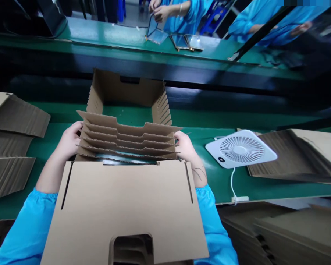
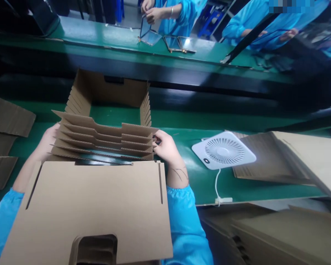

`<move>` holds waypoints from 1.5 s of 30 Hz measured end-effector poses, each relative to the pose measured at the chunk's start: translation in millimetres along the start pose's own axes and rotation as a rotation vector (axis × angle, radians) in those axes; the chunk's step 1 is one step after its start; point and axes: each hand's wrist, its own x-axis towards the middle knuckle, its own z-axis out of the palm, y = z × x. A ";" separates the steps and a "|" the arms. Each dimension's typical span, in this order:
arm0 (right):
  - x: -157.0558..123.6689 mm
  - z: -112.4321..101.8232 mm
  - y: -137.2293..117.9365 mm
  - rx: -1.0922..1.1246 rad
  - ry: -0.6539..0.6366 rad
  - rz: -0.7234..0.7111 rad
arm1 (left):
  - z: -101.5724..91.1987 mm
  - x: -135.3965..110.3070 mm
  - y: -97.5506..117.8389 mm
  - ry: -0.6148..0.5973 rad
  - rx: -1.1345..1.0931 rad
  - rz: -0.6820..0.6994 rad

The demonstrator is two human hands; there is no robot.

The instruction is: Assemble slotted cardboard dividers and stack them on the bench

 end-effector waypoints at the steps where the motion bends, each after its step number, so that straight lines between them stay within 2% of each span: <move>1: 0.3 -1.1 -0.1 -0.002 0.025 -0.011 | -0.5 -2.2 3.9 0.010 0.003 -0.001; 6: 1.2 2.2 -0.8 0.110 0.204 -0.105 | 2.5 -7.1 16.9 0.078 -0.063 -0.051; 8: 1.0 5.0 -1.7 0.132 0.236 -0.117 | 4.4 -7.0 18.7 0.071 -0.051 -0.079; 13: 0.2 7.5 -3.1 0.178 0.232 -0.128 | 4.8 -7.4 17.9 0.035 0.018 -0.075; 18: 1.0 7.3 -1.6 0.145 0.266 -0.166 | 2.2 -5.3 7.6 0.019 0.040 -0.021; 22: 2.6 6.8 0.4 0.082 0.198 -0.168 | -1.6 -3.0 -0.5 -0.004 0.018 -0.032; 27: 3.8 8.4 0.8 0.044 0.174 -0.144 | -4.1 -6.5 7.6 -0.061 0.039 -0.007; 30: 4.2 10.7 0.0 0.081 0.188 -0.120 | -2.6 -9.2 13.8 -0.047 0.020 -0.015; 37: 3.2 14.0 4.1 0.162 0.228 -0.084 | -2.0 -11.8 9.6 -0.035 0.041 0.054; 40: 2.1 13.1 6.3 0.223 0.270 -0.053 | -4.7 -12.5 8.9 -0.017 -0.070 0.059; 43: 2.0 11.7 6.2 0.319 0.334 -0.046 | -11.5 -13.8 6.7 0.012 -0.322 0.108; 45: 2.0 11.0 5.1 0.388 0.361 -0.086 | -18.3 -16.6 4.9 -0.038 -0.451 0.175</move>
